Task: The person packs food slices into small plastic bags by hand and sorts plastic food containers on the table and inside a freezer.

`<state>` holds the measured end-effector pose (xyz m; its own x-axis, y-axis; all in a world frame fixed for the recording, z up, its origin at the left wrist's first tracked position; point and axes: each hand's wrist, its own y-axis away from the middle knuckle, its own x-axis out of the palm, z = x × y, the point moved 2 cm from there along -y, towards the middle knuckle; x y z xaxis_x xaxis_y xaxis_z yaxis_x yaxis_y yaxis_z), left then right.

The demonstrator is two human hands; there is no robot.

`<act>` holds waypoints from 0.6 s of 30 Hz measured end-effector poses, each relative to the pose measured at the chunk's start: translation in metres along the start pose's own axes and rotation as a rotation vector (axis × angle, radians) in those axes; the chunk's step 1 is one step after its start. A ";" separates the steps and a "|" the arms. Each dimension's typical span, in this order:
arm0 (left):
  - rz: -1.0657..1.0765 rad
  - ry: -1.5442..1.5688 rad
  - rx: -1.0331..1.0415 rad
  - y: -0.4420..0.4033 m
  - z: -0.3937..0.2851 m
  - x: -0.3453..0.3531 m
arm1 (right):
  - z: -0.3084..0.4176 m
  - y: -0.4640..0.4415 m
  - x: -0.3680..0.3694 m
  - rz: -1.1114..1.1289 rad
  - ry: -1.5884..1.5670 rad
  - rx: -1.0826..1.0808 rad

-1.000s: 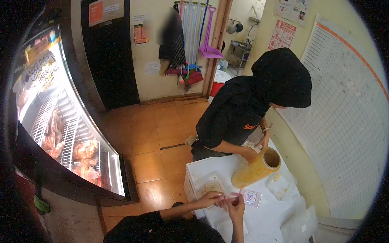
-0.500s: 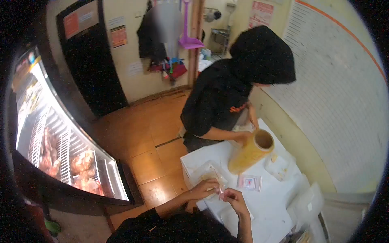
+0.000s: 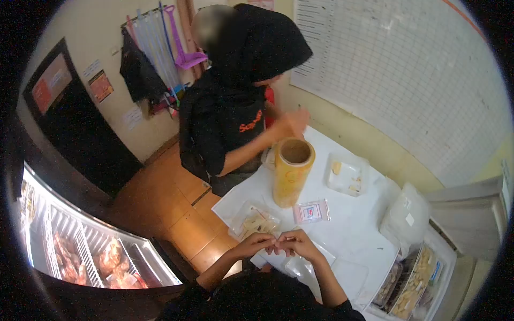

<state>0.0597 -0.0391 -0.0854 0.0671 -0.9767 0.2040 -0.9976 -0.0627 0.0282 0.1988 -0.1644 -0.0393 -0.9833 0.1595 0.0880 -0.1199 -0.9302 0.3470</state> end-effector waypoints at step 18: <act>-0.321 -0.736 0.027 0.002 -0.029 0.028 | -0.023 0.003 0.004 -0.196 0.481 -0.256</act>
<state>0.0603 -0.0603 -0.0514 0.3336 -0.7944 -0.5076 -0.9319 -0.3593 -0.0500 0.1912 -0.1744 -0.0591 -0.8841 0.2240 -0.4100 -0.2763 -0.9583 0.0723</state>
